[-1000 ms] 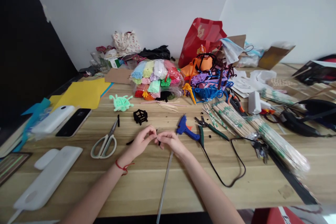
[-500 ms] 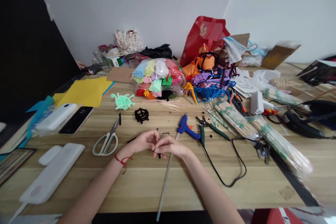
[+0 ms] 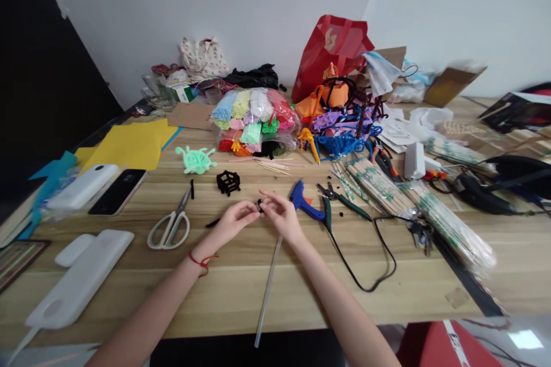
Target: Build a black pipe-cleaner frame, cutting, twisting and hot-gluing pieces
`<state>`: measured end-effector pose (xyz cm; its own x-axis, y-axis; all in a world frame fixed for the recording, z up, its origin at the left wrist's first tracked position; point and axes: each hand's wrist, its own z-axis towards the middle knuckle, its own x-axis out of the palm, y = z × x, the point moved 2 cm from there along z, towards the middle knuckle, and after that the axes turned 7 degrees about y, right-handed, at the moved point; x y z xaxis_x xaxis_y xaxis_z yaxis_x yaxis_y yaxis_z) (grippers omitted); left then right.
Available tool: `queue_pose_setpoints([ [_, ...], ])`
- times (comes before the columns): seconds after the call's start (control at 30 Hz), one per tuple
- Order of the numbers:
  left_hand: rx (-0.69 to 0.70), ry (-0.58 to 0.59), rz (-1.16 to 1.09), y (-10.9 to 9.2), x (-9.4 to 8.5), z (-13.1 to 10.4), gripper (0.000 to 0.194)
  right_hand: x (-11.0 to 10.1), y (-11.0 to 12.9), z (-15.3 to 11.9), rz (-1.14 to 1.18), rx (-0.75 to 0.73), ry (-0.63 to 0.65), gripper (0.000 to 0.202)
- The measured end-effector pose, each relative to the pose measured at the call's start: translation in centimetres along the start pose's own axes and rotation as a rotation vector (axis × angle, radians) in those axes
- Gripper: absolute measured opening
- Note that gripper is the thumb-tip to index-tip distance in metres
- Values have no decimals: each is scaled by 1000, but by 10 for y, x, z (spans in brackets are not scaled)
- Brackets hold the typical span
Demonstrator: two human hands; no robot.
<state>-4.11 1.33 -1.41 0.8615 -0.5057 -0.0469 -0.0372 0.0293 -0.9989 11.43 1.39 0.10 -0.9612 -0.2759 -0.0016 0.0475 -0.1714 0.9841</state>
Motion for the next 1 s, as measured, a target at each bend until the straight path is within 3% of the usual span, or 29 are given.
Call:
queue_pose_setpoints([
  [0.17,35,-101,62,4,-2,1,26,3,-2,-3,-293,-109,17,24],
  [0.47,-7,-241,-19,9,-4,4,31,7,-7,-6,-431,-164,46,23],
  [0.73,-30,-265,-110,9,-8,4,32,8,1,-8,-560,-264,101,24],
  [1.0,-1,-164,-117,11,-6,5,20,13,0,-10,-636,-280,148,26],
])
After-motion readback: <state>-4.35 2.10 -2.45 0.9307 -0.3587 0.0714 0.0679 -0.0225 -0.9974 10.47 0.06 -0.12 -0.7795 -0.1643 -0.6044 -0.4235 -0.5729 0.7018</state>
